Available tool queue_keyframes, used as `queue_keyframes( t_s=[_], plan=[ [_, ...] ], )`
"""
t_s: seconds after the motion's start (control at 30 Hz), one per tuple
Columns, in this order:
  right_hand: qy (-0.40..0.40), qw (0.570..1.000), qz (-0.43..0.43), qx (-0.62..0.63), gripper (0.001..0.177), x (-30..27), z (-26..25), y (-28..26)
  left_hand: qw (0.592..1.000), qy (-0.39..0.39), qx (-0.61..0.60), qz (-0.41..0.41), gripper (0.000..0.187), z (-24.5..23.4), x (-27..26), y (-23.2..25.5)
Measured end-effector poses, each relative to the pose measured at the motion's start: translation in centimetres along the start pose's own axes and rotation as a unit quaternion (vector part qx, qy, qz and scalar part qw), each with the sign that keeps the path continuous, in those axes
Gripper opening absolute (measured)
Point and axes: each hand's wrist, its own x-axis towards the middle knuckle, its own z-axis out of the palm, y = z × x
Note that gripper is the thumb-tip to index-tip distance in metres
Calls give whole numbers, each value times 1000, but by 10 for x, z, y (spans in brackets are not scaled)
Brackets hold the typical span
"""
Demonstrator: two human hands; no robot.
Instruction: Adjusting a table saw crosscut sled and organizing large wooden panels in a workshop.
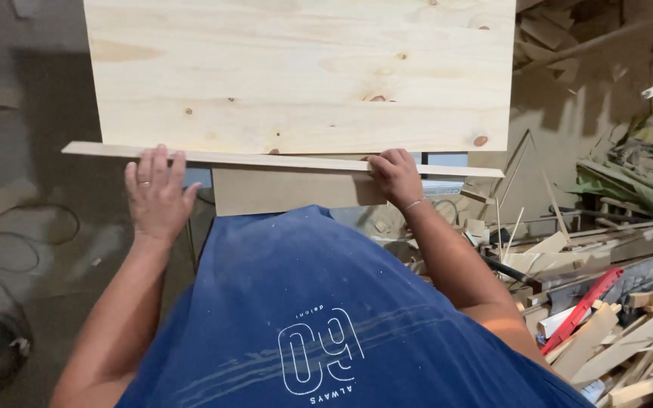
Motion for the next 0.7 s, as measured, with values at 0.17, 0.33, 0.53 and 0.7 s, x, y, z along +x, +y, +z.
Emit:
queue_keyframes(
  t_s=[0.17, 0.33, 0.53, 0.7],
  plan=[
    [87, 993, -1, -84, 21, 2, -19, -3, 999, 9, -7, 30, 59, 35, 0, 15],
    [97, 990, -35, -97, 38, 21, -12, -5, 994, 90, -1, 68, 23, 61, 17, 6],
    [159, 977, 5, -141, 40, 4, 0, -19, 990, 108, 18, 89, 29, 67, 8, 17],
    [169, 976, 40, -129, 42, 0, 8, -23, 990, 117, 19, 69, 28, 67, 11, 24]
  ],
)
